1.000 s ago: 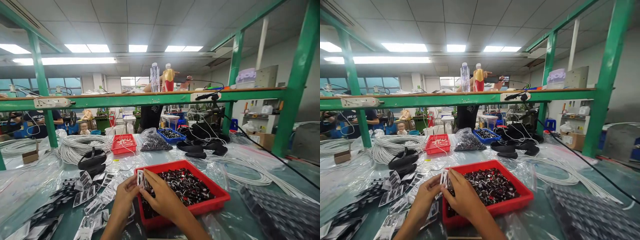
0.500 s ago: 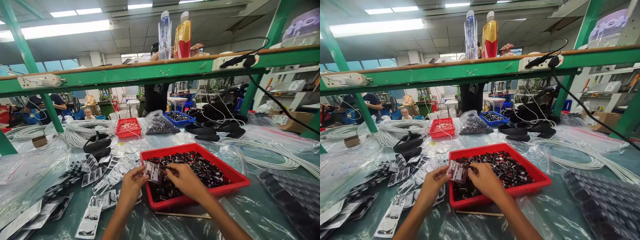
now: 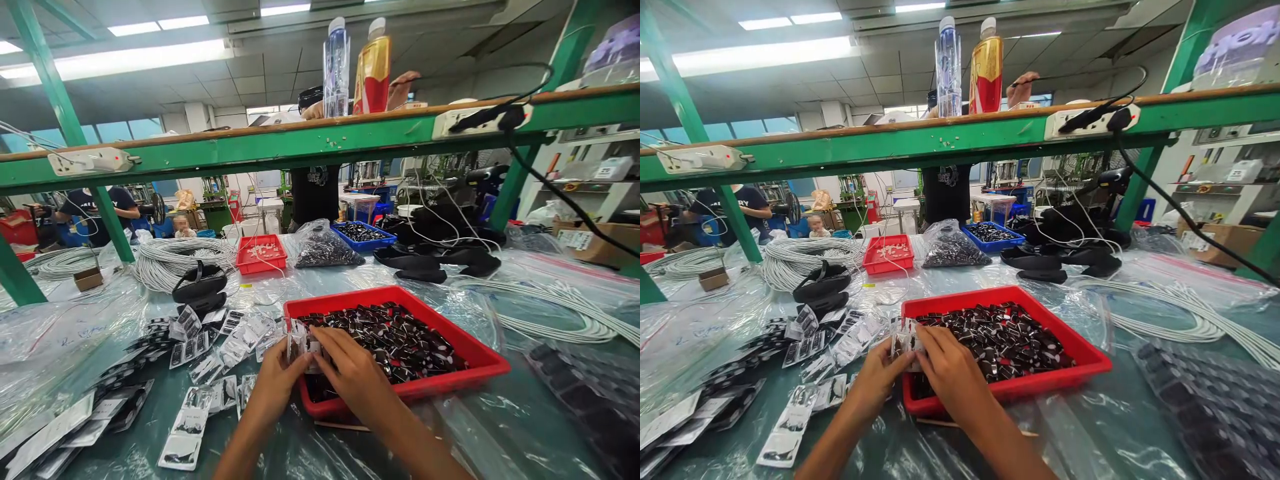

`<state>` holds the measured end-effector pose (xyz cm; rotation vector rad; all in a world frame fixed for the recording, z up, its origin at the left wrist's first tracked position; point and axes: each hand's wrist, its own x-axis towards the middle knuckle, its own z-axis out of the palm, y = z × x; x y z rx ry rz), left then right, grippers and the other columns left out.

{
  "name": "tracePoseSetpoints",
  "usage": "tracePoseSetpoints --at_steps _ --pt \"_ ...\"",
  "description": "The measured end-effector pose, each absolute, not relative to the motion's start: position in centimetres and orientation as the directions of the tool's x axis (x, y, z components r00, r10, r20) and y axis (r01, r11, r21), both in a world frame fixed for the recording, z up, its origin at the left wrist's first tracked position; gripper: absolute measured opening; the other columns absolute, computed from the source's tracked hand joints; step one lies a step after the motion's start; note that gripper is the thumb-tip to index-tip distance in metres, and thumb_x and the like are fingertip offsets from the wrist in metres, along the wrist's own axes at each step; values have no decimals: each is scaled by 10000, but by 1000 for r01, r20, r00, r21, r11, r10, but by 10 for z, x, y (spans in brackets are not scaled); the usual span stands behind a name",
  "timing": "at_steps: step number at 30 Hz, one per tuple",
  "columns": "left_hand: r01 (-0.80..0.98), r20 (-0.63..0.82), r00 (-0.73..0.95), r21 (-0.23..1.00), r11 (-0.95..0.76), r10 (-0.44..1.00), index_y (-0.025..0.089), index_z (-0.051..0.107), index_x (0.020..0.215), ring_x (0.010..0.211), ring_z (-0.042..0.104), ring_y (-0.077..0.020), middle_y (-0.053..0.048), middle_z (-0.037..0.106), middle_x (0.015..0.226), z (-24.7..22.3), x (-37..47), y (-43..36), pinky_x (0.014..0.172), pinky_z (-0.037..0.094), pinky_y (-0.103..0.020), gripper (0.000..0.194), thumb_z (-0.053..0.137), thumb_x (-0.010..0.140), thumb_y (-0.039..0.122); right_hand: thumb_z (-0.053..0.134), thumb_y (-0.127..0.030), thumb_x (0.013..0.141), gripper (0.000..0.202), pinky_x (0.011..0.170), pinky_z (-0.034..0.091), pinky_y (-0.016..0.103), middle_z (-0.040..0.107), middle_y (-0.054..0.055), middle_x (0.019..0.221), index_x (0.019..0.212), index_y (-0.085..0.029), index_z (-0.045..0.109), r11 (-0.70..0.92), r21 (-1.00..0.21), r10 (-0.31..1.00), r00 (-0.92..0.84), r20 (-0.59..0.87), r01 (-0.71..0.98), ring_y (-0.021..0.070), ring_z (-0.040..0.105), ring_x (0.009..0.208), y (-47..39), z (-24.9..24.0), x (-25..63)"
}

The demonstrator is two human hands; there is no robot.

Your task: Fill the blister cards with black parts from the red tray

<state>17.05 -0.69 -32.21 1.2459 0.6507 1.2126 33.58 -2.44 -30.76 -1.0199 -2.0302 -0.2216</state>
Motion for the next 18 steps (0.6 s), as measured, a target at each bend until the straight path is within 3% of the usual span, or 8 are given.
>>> tracePoseSetpoints --at_steps 5,10,14,16,18 --pt "-376 225 239 918 -123 945 160 708 1109 958 656 -245 -86 739 1050 -322 168 -8 926 472 -357 395 746 797 400 559 -262 949 380 1028 526 451 611 166 1325 1311 -147 555 670 -281 626 -319 712 687 273 595 1220 -26 -312 332" --pt "-412 268 275 901 -138 923 151 734 1012 865 642 -210 -62 735 916 -315 162 -8 861 463 -308 382 786 735 409 605 -381 929 431 1009 540 428 667 135 1273 1303 -171 563 686 -369 646 -292 705 627 275 645 1163 -23 -322 333" --pt "-332 229 227 932 -146 946 137 736 864 723 592 -177 -38 695 767 -312 165 -5 730 446 -281 383 812 660 453 553 -406 940 439 982 560 422 670 103 1281 1325 -199 585 690 -352 652 -332 681 632 281 680 1103 -12 -329 338" --pt "-270 213 170 949 -162 962 141 730 867 748 600 -199 -51 698 787 -313 170 -5 737 448 -297 372 795 663 445 505 -412 950 431 947 581 438 672 92 1276 1318 -209 604 693 -328 655 -370 659 642 292 692 1075 -7 -329 342" --pt "-183 195 89 967 -176 977 154 720 875 790 609 -223 -64 702 825 -313 172 -5 761 450 -314 314 762 689 403 493 -438 941 372 842 628 424 737 58 1148 1203 -255 683 663 -330 661 -319 679 672 292 736 954 -2 -328 349"
